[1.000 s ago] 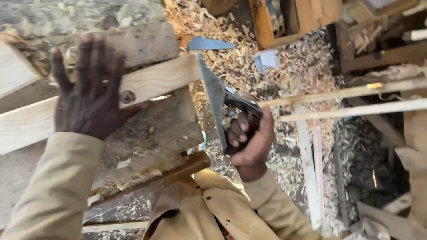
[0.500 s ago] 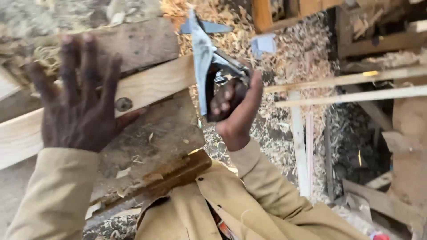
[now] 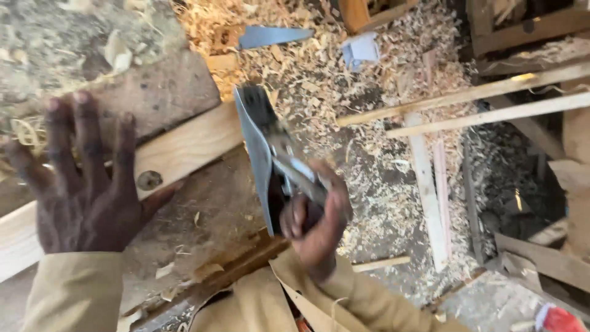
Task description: A person performs various woodworking tasks including measuring with a tape measure and square, marking with a pencil, sawing with a hand saw, and smoothing with a hand plane.
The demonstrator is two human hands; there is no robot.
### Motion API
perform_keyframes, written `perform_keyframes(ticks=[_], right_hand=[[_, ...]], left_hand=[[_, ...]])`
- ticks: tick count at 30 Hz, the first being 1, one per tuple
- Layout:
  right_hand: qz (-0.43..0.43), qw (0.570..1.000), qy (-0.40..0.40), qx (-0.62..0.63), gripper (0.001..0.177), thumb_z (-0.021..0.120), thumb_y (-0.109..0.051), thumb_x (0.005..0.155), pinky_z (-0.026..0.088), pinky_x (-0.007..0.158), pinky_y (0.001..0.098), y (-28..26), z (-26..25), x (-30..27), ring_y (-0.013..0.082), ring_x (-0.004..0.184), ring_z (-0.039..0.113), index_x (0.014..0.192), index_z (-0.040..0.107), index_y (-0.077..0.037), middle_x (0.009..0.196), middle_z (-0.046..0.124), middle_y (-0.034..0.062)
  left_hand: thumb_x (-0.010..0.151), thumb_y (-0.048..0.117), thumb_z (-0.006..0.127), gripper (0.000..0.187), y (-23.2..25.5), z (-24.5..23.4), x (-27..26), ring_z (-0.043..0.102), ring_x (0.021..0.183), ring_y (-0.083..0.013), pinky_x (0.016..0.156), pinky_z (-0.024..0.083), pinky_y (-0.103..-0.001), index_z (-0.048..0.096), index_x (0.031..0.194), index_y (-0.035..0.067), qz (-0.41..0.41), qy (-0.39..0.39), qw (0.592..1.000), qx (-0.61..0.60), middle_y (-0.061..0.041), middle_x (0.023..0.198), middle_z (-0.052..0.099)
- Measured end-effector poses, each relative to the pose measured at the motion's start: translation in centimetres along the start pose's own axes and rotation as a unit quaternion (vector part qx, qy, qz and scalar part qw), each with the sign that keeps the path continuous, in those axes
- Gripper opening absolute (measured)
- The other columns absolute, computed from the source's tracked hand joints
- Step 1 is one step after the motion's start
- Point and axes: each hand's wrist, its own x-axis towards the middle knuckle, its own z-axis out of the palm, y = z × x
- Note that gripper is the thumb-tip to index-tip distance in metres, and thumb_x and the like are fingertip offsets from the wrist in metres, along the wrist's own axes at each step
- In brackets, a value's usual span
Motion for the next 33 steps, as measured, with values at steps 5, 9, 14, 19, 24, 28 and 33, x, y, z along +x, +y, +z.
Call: perform_keyframes(ticks=[5,9,14,19,24,28,33], right_hand=[[0.124,0.981,0.045,0.141,0.032,0.039,-0.042,0.092,0.020,0.026,0.0208,1.1,0.7,4.8,0.0077,0.030,0.021,0.095,0.057,-0.016,0.043,0.023,-0.0012],[0.009,0.997,-0.013,0.081,0.040,0.041,-0.041,0.096,0.030,0.026,0.0246,0.5,-0.3,3.9,0.0078,0.035,0.031,0.112,0.053,-0.006,0.052,0.037,-0.0015],[0.006,0.996,0.019,0.088,0.036,0.042,-0.032,0.097,0.028,0.026,0.0209,0.1,-1.3,-0.5,0.0080,0.032,0.027,0.120,0.049,-0.004,0.046,0.033,0.0030],[0.164,0.970,0.027,0.178,0.032,0.044,-0.040,0.088,0.026,0.027,0.0223,-0.1,-1.4,8.2,0.0068,0.031,0.030,0.077,0.055,-0.012,0.044,0.034,-0.0040],[0.184,0.933,-0.006,0.310,0.042,0.042,-0.034,0.095,0.032,0.030,0.0206,0.6,-2.7,5.7,0.0062,0.037,0.036,0.112,0.055,0.003,0.052,0.041,-0.0038],[0.154,0.968,0.050,0.194,0.042,0.036,-0.039,0.094,0.025,0.027,0.0237,-0.9,-3.1,-0.4,0.0093,0.035,0.026,0.119,0.048,-0.007,0.051,0.033,0.0028],[0.225,0.941,0.125,0.218,0.030,0.048,-0.047,0.088,0.017,0.024,0.0218,0.8,-1.8,4.3,0.0070,0.029,0.022,0.099,0.059,-0.022,0.043,0.026,-0.0028]], left_hand=[[0.086,0.088,0.027,0.095,0.1,0.2,-0.3,0.002,0.142,-0.0390,0.105,-0.004,-0.065,-0.004,0.144,0.018,0.018,0.006,1.000,-0.004,-0.020,0.151,-0.001],[0.082,0.091,0.023,0.101,0.9,-0.7,0.3,0.003,0.144,-0.0434,0.110,-0.002,-0.063,-0.005,0.144,0.017,-0.007,-0.018,1.000,-0.002,-0.021,0.151,-0.003],[0.082,0.086,0.025,0.096,0.6,0.0,0.3,0.002,0.144,-0.0351,0.109,0.004,-0.068,-0.007,0.145,0.021,0.007,0.021,1.000,0.010,-0.013,0.151,-0.006],[0.084,0.081,0.033,0.097,1.8,-1.4,-0.4,0.006,0.139,-0.0467,0.105,0.001,-0.067,0.002,0.144,0.011,0.016,0.002,0.999,-0.031,-0.026,0.148,0.003],[0.072,0.090,0.030,0.105,0.1,-0.1,-0.3,-0.006,0.145,-0.0312,0.111,-0.003,-0.065,-0.013,0.143,0.026,-0.033,-0.043,0.998,0.021,-0.006,0.150,-0.016],[0.083,0.093,0.048,0.109,0.7,-0.1,-0.5,0.001,0.146,-0.0378,0.110,-0.004,-0.064,-0.006,0.144,0.021,-0.022,-0.039,0.999,0.017,-0.015,0.151,-0.007],[0.078,0.089,0.047,0.110,0.6,0.1,-0.9,0.002,0.142,-0.0401,0.106,-0.001,-0.068,-0.002,0.145,0.018,0.007,-0.021,1.000,-0.007,-0.018,0.149,-0.004]])
